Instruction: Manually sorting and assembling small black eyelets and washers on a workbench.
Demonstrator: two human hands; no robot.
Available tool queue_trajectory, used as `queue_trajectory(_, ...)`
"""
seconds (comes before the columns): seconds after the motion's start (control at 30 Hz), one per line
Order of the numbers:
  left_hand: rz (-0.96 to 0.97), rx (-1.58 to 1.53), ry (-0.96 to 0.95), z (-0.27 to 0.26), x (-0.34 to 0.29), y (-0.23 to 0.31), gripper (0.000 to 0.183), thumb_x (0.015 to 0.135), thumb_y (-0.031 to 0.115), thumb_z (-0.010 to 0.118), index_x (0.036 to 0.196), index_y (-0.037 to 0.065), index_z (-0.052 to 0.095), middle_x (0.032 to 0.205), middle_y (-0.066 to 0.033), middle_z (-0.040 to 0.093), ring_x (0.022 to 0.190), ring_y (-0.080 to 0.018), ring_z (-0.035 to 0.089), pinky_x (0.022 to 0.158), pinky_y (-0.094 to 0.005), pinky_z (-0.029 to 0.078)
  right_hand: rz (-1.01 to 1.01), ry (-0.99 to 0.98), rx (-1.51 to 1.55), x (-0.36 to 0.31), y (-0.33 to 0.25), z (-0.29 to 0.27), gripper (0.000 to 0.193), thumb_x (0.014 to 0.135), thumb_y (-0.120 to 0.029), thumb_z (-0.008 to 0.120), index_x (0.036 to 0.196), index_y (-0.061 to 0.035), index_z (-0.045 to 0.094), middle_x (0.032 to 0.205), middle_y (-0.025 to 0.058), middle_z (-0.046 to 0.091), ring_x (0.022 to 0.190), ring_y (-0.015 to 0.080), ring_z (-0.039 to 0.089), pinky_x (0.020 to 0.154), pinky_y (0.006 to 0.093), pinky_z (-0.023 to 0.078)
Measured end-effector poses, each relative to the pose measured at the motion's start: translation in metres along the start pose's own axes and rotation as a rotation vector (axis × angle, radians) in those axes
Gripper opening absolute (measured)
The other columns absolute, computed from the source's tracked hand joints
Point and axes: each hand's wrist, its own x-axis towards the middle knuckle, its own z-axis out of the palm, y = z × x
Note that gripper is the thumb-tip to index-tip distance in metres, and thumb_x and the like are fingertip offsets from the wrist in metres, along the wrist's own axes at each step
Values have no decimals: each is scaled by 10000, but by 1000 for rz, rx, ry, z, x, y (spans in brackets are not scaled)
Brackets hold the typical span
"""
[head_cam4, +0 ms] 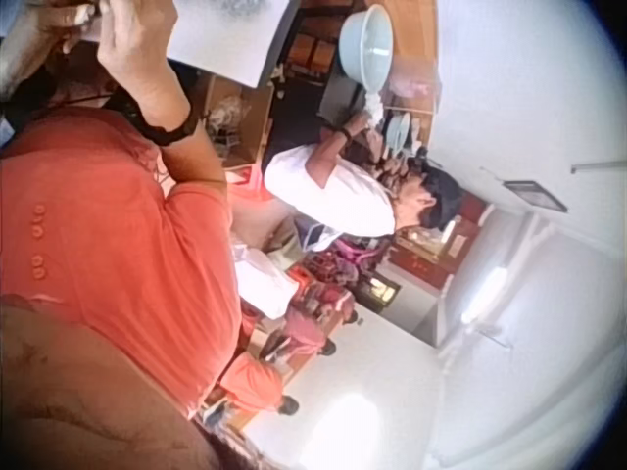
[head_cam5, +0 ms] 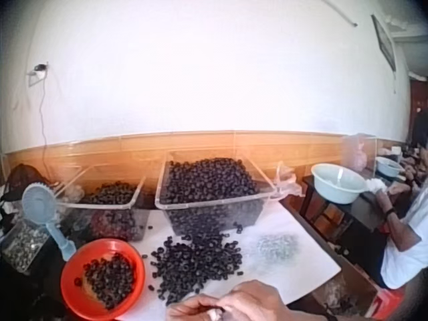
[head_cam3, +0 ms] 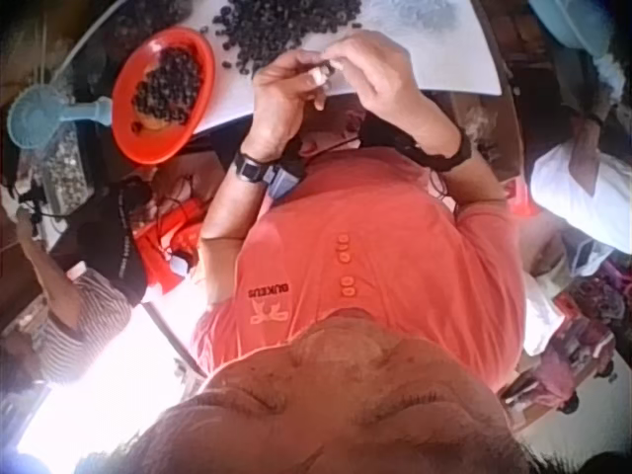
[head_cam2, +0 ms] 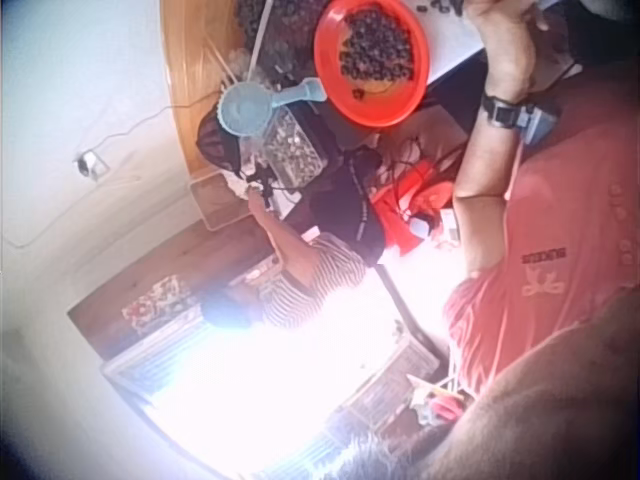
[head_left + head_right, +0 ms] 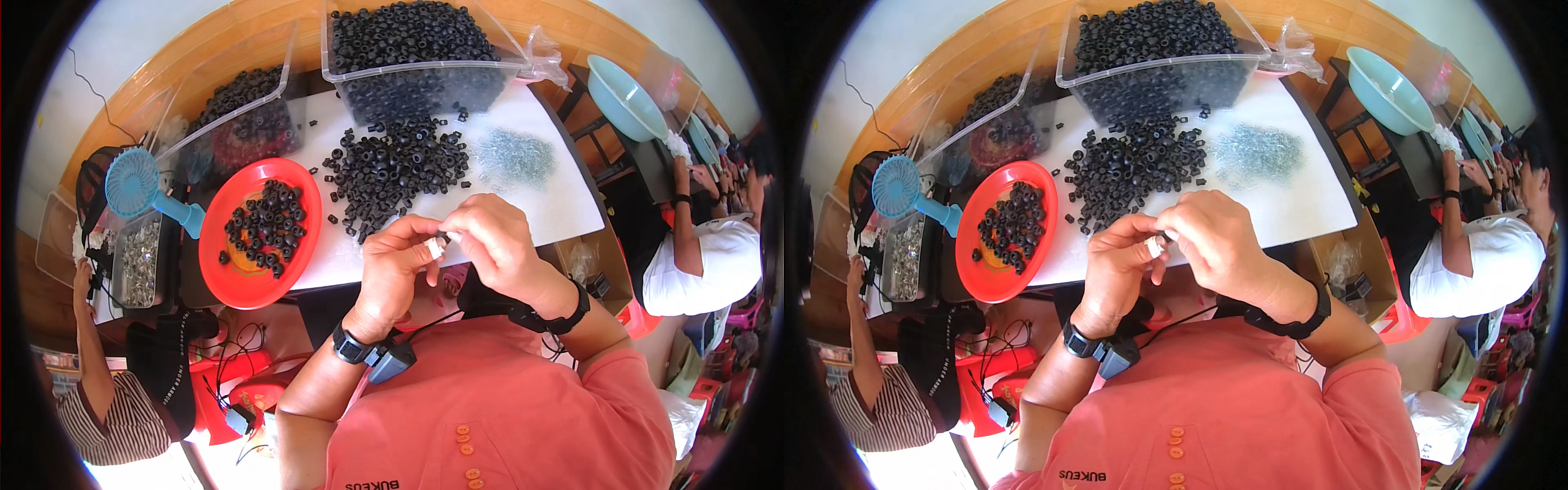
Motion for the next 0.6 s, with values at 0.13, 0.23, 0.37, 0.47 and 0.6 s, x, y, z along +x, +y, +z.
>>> queue_trajectory(0.13,17,-50,12,1,-2,3,184,917,4,654,1092,-53,652,900,-114,681,687,-153,623,522,-256,490,116,31,66,-4,2,-3,191,775,74,666,927,-37,635,786,103,597,693,285,604,604,370,473)
queue_trajectory(0.23,39,-79,7,2,-1,2,194,915,5,655,1099,-58,650,897,-124,680,683,-158,625,522,-261,494,193,34,128,-9,1,2,170,808,83,668,938,-20,629,805,107,598,676,268,605,587,349,470)
queue_trajectory(0.37,28,-76,23,3,0,4,196,914,-7,648,1102,-62,647,896,-137,678,687,-166,629,520,-264,497,262,89,258,-15,-5,7,146,836,83,663,941,-9,623,825,117,592,669,272,603,591,343,476)
queue_trajectory(0.47,31,-62,33,6,0,3,185,910,-18,652,1090,-59,656,887,-115,675,694,-153,622,517,-255,495,221,89,227,-13,-10,6,157,820,98,659,931,-7,624,814,113,588,681,270,603,588,344,476)
queue_trajectory(0.6,20,-25,26,7,0,3,171,907,-25,656,1075,-52,666,876,-88,671,690,-130,606,512,-239,480,116,73,106,-13,-9,3,169,798,102,655,916,-17,630,814,107,593,677,262,592,584,359,475)
